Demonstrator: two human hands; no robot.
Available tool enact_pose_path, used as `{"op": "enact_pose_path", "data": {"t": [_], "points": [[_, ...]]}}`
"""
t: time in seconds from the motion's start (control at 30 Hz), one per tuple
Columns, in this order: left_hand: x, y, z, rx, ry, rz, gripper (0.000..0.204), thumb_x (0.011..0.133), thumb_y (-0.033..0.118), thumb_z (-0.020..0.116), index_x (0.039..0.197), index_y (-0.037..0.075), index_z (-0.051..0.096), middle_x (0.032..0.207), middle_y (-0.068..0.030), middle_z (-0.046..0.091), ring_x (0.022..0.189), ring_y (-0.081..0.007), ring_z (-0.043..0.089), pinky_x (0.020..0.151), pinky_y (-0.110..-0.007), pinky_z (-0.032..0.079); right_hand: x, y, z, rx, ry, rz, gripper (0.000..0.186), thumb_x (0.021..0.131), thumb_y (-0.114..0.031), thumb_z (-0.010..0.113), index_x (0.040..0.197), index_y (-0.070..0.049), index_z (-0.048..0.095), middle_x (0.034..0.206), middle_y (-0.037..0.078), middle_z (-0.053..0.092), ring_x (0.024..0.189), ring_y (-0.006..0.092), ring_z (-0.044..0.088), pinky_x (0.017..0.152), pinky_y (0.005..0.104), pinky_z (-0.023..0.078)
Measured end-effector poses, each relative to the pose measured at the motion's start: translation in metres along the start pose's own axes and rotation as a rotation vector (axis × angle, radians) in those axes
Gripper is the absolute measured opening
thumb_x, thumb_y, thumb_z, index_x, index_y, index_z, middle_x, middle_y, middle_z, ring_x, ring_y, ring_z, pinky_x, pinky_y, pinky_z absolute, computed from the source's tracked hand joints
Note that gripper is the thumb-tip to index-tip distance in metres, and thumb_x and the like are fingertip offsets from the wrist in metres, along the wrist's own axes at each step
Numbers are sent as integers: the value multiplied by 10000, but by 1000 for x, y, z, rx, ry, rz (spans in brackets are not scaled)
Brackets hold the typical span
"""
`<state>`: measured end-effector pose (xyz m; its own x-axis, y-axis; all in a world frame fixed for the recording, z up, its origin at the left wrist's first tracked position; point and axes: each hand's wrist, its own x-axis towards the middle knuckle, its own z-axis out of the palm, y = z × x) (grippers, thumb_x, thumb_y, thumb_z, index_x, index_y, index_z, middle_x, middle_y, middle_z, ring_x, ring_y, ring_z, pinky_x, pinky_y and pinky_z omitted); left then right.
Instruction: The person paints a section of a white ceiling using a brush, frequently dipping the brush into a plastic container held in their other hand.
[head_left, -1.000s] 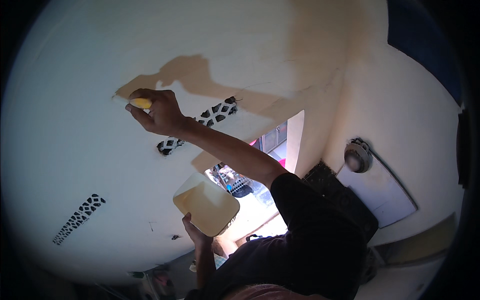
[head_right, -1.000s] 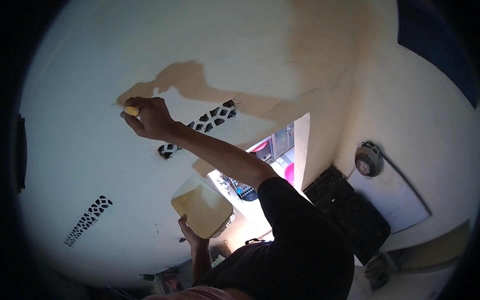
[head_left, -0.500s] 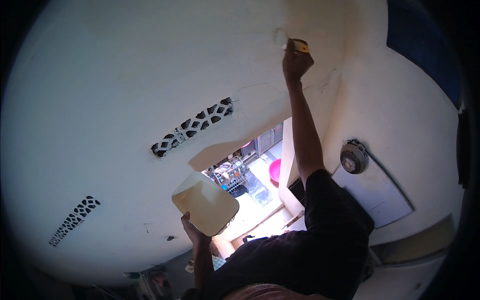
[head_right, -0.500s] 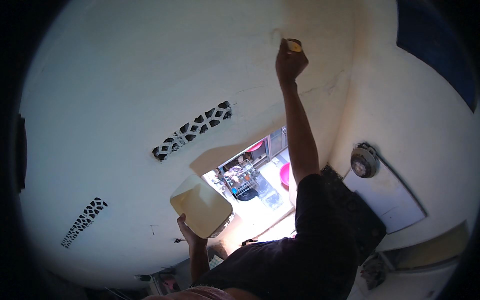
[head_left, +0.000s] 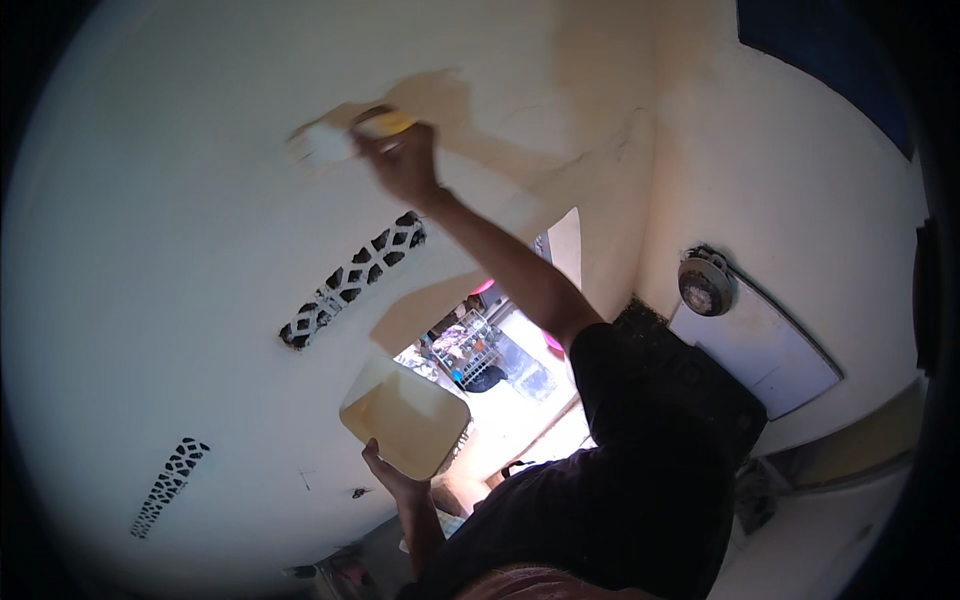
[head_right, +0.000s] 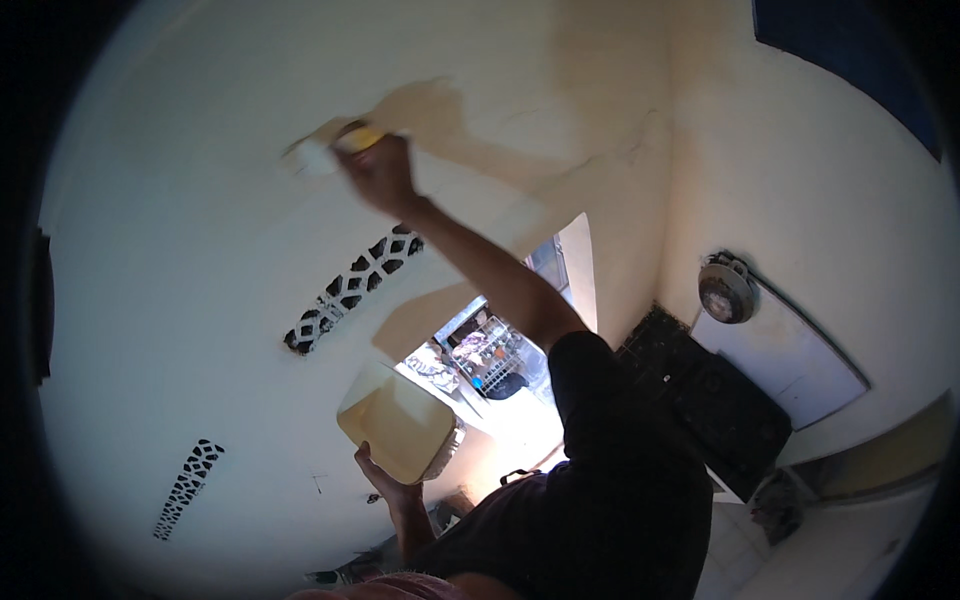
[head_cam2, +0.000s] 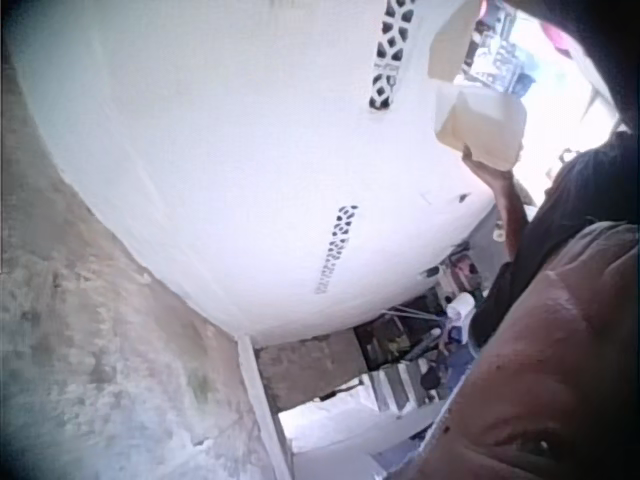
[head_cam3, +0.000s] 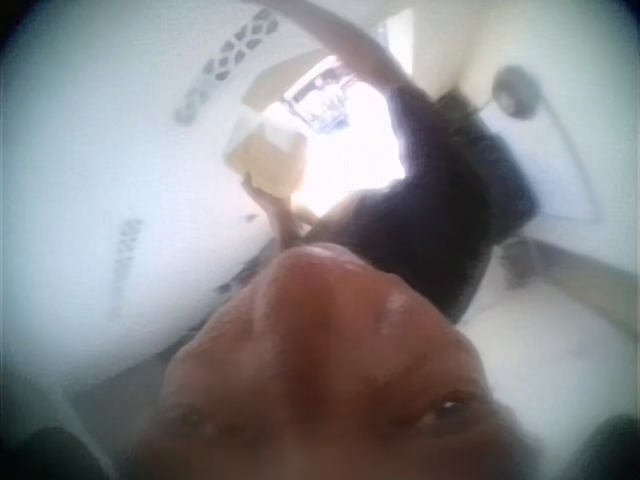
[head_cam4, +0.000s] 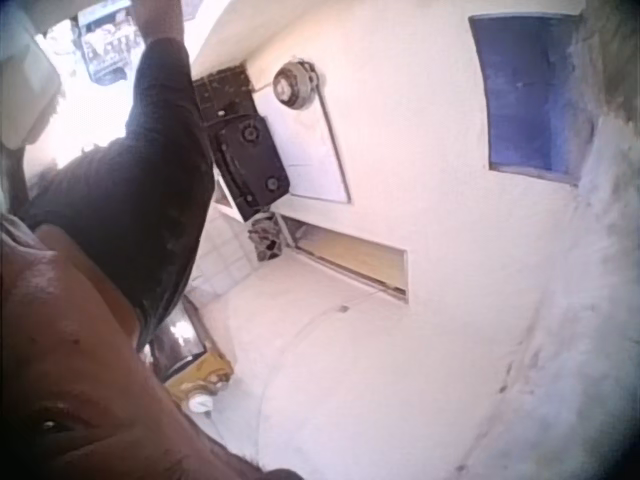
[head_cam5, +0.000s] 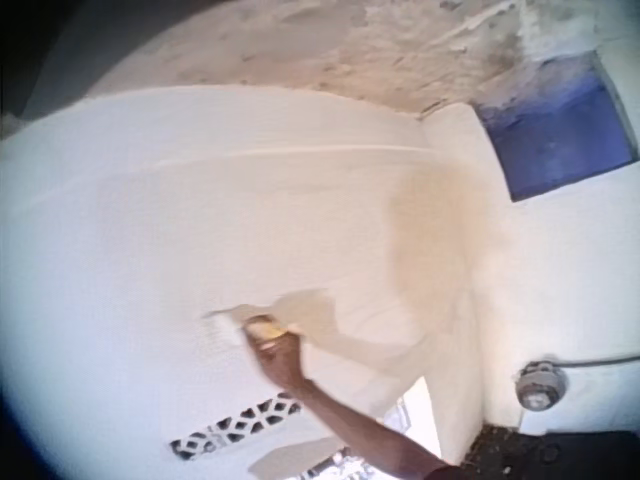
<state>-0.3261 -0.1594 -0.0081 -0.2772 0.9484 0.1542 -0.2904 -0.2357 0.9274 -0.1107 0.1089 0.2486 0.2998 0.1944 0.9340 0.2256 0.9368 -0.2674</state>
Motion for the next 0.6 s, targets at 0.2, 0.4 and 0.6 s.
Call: {"op": "enact_pose_path", "data": {"t": [0.2,0.4,0.6], "points": [[-7,11,41,-481,92,-234,480,954,369,331,1232,27,521,1099,-93,618,997,-223,627,826,-365,535,59,94,-159,-479,420,6,234,856,-186,732,716,0,715,623,83,692,563,140,661,571,295,507],[-7,-11,52,-481,71,-235,540,934,436,380,1288,47,499,1178,-95,594,1070,-250,601,857,-410,523,47,77,-121,-593,305,-164,219,803,-173,708,981,-51,669,748,130,662,636,312,651,578,399,521],[-8,-23,74,-406,160,-220,590,915,486,407,1319,62,476,1235,-97,558,1134,-273,559,917,-454,478,-21,-39,33,37,-34,-313,251,752,-113,729,980,-62,637,750,83,654,632,253,667,552,370,524]]}}
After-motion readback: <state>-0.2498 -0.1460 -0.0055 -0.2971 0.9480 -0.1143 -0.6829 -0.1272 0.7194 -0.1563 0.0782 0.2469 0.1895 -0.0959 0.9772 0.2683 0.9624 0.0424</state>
